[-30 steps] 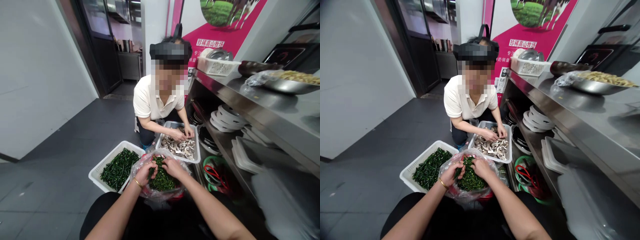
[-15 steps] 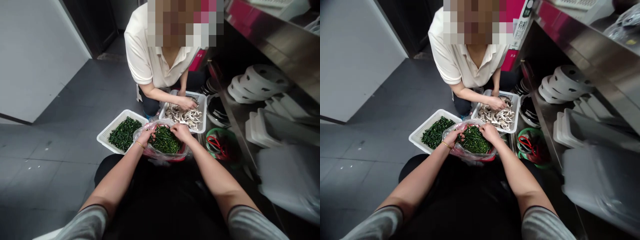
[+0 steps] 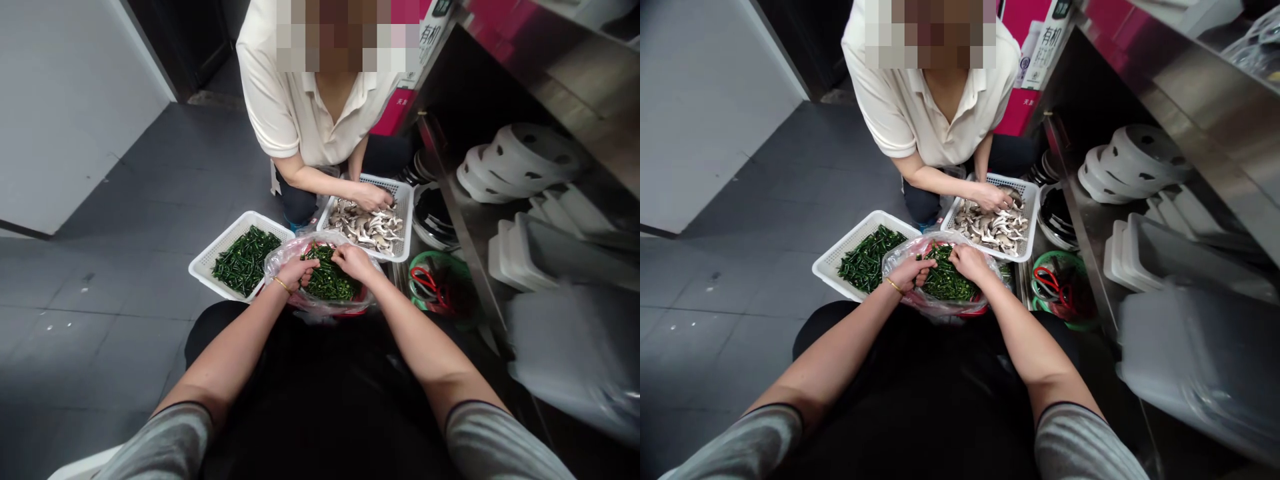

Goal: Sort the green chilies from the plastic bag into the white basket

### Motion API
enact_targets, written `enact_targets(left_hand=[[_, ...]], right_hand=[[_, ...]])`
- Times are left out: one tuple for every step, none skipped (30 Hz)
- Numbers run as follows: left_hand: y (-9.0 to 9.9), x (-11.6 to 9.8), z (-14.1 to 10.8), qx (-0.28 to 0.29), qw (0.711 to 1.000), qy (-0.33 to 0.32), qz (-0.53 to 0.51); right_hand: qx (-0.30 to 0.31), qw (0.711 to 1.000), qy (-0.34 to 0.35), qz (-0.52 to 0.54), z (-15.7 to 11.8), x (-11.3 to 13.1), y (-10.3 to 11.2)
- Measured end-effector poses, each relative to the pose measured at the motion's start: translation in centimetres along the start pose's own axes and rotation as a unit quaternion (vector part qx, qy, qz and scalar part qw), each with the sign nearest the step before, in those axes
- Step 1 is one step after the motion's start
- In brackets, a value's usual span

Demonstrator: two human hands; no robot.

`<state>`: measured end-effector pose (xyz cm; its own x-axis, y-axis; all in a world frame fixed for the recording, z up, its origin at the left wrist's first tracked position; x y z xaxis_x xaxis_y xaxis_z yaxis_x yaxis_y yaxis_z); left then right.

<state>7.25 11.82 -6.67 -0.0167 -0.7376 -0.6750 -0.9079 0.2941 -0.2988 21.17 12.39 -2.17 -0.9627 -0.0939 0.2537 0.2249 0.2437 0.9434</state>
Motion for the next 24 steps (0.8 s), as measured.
enact_targets(left_hand=[[0.1, -0.1, 0.1, -0.009, 1.0, -0.009, 0.004], [0.3, -0.2, 0.1, -0.02, 1.0, -0.018, 0.006], [0.5, -0.4, 0.1, -0.03, 0.999, -0.028, 0.008], [0.7, -0.5, 0.1, -0.037, 0.998, -0.04, 0.011], [0.9, -0.7, 0.0, -0.045, 0.997, -0.055, 0.017], [1.1, -0.8, 0.0, -0.054, 0.996, -0.071, 0.024], [1.3, -1.0, -0.1, -0.064, 0.994, -0.088, 0.032], [1.4, -1.1, -0.2, -0.069, 0.992, -0.099, 0.039], [1.4, -1.1, -0.2, -0.071, 0.991, -0.101, 0.042], [1.4, -1.0, -0.2, -0.068, 0.992, -0.097, 0.039], [1.1, -0.9, -0.1, -0.058, 0.994, -0.09, 0.029], [0.8, -0.9, -0.1, -0.043, 0.995, -0.086, 0.012], [0.4, -1.0, -0.2, -0.028, 0.995, -0.09, -0.01], [0.0, -1.3, -0.3, -0.015, 0.994, -0.104, -0.031], [-0.2, -1.7, -0.5, -0.009, 0.991, -0.126, -0.046], [-0.4, -2.3, -0.7, -0.013, 0.987, -0.154, -0.049], [-0.3, -2.8, -1.1, -0.028, 0.981, -0.187, -0.036], [-0.3, -3.3, -1.5, -0.049, 0.974, -0.222, -0.011], [-0.2, -3.8, -1.9, -0.069, 0.965, -0.253, 0.02], [-0.2, -4.2, -2.2, -0.085, 0.956, -0.276, 0.049], [-0.2, -4.3, -2.4, -0.092, 0.952, -0.287, 0.062], [-0.1, -4.3, -2.4, -0.09, 0.953, -0.283, 0.055], [0.0, -4.2, -2.2, -0.08, 0.96, -0.268, 0.026], [0.2, -4.0, -2.0, -0.066, 0.967, -0.246, -0.017]], right_hand=[[-0.002, 1.0, 0.005, -0.003, -0.1, 0.2, -0.1], [0.001, 1.0, 0.008, -0.013, -0.2, 0.4, -0.5], [0.009, 1.0, 0.008, -0.029, -0.2, 0.7, -1.0], [0.018, 0.999, 0.008, -0.047, -0.1, 0.9, -1.6], [0.027, 0.998, 0.009, -0.062, 0.0, 1.1, -2.0], [0.032, 0.997, 0.011, -0.071, 0.1, 1.3, -2.3], [0.031, 0.997, 0.011, -0.074, 0.2, 1.3, -2.2], [0.022, 0.997, 0.011, -0.071, 0.3, 1.3, -1.9], [0.009, 0.998, 0.009, -0.064, 0.3, 1.3, -1.3], [-0.005, 0.998, 0.007, -0.055, 0.1, 1.3, -0.5], [-0.019, 0.999, 0.007, -0.046, -0.1, 1.3, 0.3], [-0.028, 0.999, 0.013, -0.036, -0.4, 1.5, 1.0], [-0.032, 0.999, 0.029, -0.027, -0.8, 1.9, 1.6], [-0.029, 0.998, 0.05, -0.016, -1.2, 2.5, 1.9], [-0.022, 0.997, 0.073, -0.003, -1.6, 3.1, 2.1], [-0.012, 0.996, 0.092, 0.01, -1.9, 3.7, 2.2], [-0.002, 0.994, 0.104, 0.023, -2.2, 4.1, 2.1], [0.007, 0.994, 0.108, 0.033, -2.3, 4.3, 2.0], [0.017, 0.993, 0.106, 0.039, -2.4, 4.4, 1.9], [0.029, 0.993, 0.106, 0.042, -2.4, 4.5, 1.8], [0.043, 0.992, 0.112, 0.044, -2.5, 4.6, 1.6], [0.061, 0.989, 0.126, 0.048, -2.6, 4.8, 1.4], [0.081, 0.985, 0.141, 0.05, -2.8, 4.9, 1.3], [0.103, 0.982, 0.15, 0.046, -2.9, 4.9, 1.0]])
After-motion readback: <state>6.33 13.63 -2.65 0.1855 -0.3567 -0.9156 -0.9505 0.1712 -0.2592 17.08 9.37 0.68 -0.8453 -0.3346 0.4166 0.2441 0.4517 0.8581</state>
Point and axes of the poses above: each hand's wrist, its own z-axis towards the middle knuckle, its own y-axis out of the back of the hand, x = y × z, the point moved 8 cm from there along z, towards the middle knuckle, and after that the axes turned 1 degree about -z, right-handed, at the moved point
